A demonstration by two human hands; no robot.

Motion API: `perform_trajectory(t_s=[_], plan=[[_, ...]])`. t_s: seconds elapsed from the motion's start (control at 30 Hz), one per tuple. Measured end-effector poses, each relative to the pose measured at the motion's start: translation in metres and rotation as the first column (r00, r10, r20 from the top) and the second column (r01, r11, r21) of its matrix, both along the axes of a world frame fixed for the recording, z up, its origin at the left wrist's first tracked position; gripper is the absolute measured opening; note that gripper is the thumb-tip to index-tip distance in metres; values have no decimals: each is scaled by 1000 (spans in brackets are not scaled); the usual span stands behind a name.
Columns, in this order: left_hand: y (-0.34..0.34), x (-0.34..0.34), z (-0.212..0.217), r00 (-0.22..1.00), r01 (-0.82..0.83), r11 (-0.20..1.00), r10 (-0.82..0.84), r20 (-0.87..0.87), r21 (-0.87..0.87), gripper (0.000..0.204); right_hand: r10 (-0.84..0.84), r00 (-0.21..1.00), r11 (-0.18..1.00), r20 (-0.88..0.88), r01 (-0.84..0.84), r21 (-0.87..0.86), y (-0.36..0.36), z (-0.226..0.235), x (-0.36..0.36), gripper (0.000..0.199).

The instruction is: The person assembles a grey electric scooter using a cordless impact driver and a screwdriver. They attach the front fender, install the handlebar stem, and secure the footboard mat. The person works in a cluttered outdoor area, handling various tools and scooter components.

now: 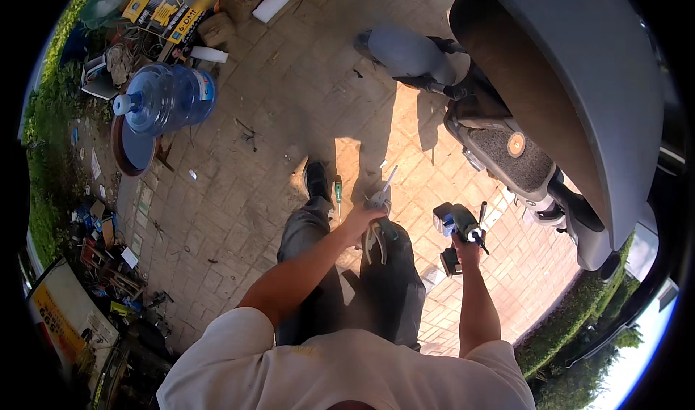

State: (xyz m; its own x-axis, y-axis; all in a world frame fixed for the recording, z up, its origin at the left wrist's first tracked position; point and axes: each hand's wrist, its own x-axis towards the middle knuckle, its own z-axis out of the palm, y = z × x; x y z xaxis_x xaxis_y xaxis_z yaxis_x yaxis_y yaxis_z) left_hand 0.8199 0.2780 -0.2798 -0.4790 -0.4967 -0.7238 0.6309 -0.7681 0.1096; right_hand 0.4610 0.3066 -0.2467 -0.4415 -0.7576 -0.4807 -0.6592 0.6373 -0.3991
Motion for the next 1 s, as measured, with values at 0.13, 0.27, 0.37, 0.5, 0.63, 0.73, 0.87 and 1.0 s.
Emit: perform_trajectory(t_s=[0.13, 0.27, 0.37, 0.5, 0.63, 0.73, 0.87, 1.0], plan=[[70, 75, 91, 939, -319, 945, 305, 156, 71, 11, 314, 943, 936, -112, -327, -131, -49, 48, 59, 59], [131, 174, 166, 827, -507, 858, 455, 329, 88, 16, 427, 901, 892, -69, -433, -129, -107, 96, 129, 66], [187, 234, 202, 649, -691, 722, 593, 477, 43, 19, 528, 847, 840, -68, -532, -103, -149, 137, 188, 60], [294, 266, 257, 385, -855, 519, 648, 657, -11, 19, 664, 746, 724, 53, -624, -295, -187, 168, 272, 54], [431, 151, 326, 155, -983, 170, 557, 816, 70, 16, 807, 589, 587, 45, -791, -173, -191, 217, 354, 69], [522, -2, 347, -24, -989, -144, 450, 893, 46, 14, 903, 428, 419, 37, -859, -294, -184, 218, 390, 67], [538, -163, 384, 41, -892, -408, 359, 932, 197, 18, 948, 156, 279, 278, -829, -484, -176, 193, 434, 64], [540, -263, 369, 93, -852, -435, 419, 903, 290, 26, 995, -103, -82, 6, -828, -555, -135, 194, 482, 65]])
